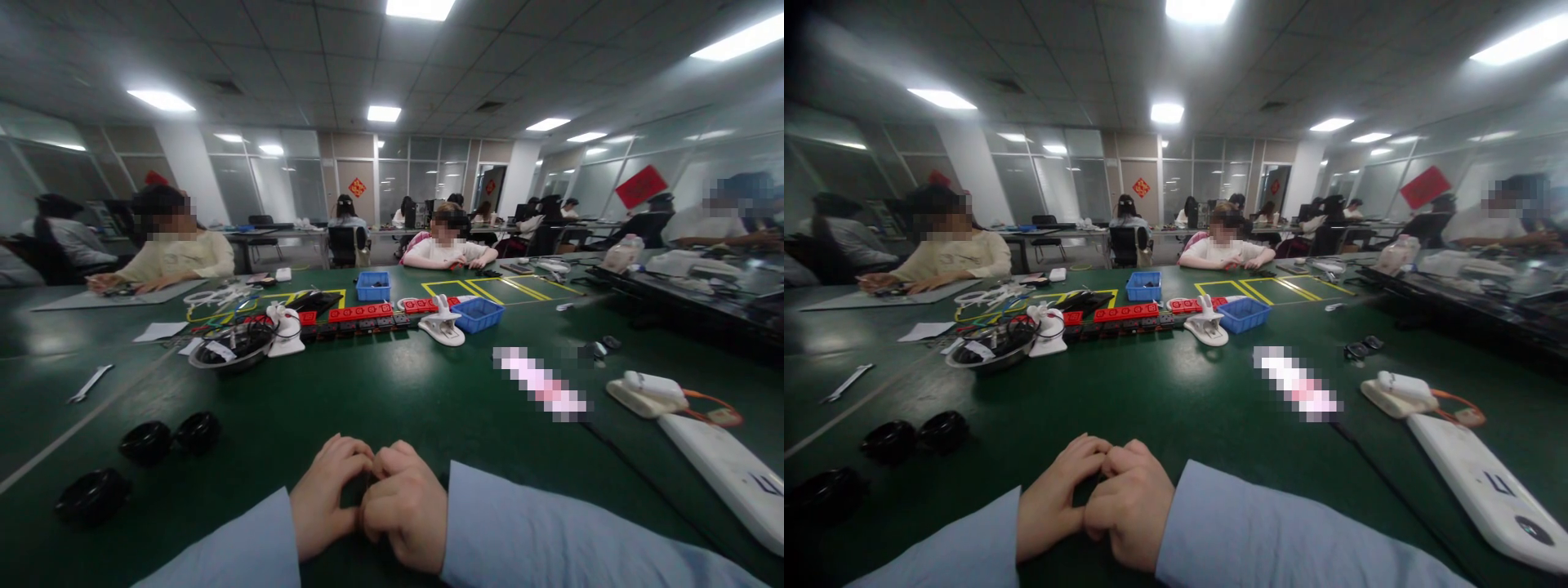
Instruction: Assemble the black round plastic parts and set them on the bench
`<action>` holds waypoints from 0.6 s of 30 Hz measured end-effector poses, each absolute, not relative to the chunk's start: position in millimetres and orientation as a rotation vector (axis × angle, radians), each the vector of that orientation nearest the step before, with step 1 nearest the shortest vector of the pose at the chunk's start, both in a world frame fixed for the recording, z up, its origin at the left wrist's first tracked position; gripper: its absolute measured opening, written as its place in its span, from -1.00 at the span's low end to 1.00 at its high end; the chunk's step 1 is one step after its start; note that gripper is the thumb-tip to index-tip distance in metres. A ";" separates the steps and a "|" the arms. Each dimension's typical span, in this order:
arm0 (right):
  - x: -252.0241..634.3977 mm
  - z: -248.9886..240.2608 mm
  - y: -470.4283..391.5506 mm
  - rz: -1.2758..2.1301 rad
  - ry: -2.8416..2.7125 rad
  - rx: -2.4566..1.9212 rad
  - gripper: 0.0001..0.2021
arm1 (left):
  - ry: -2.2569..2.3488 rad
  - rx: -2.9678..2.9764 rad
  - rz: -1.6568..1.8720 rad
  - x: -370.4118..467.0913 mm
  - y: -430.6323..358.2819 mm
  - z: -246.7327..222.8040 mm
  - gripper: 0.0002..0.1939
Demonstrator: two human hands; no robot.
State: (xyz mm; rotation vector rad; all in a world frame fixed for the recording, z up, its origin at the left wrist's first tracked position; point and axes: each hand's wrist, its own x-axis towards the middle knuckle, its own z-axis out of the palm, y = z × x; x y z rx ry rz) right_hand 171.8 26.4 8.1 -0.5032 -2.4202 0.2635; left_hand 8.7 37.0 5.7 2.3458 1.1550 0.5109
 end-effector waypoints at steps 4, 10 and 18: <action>176.1 29.8 20.5 0.251 -2.444 -0.479 -0.82 | 1.123 2.361 0.524 8.0 36.9 4.7 -0.83; 180.5 62.3 10.8 0.053 -2.466 -0.915 -0.72 | 1.133 2.386 0.534 5.9 37.1 -0.8 -0.73; 171.8 38.8 19.4 -0.129 -2.613 -1.129 -0.66 | 1.141 2.387 0.463 6.9 37.8 3.4 -0.75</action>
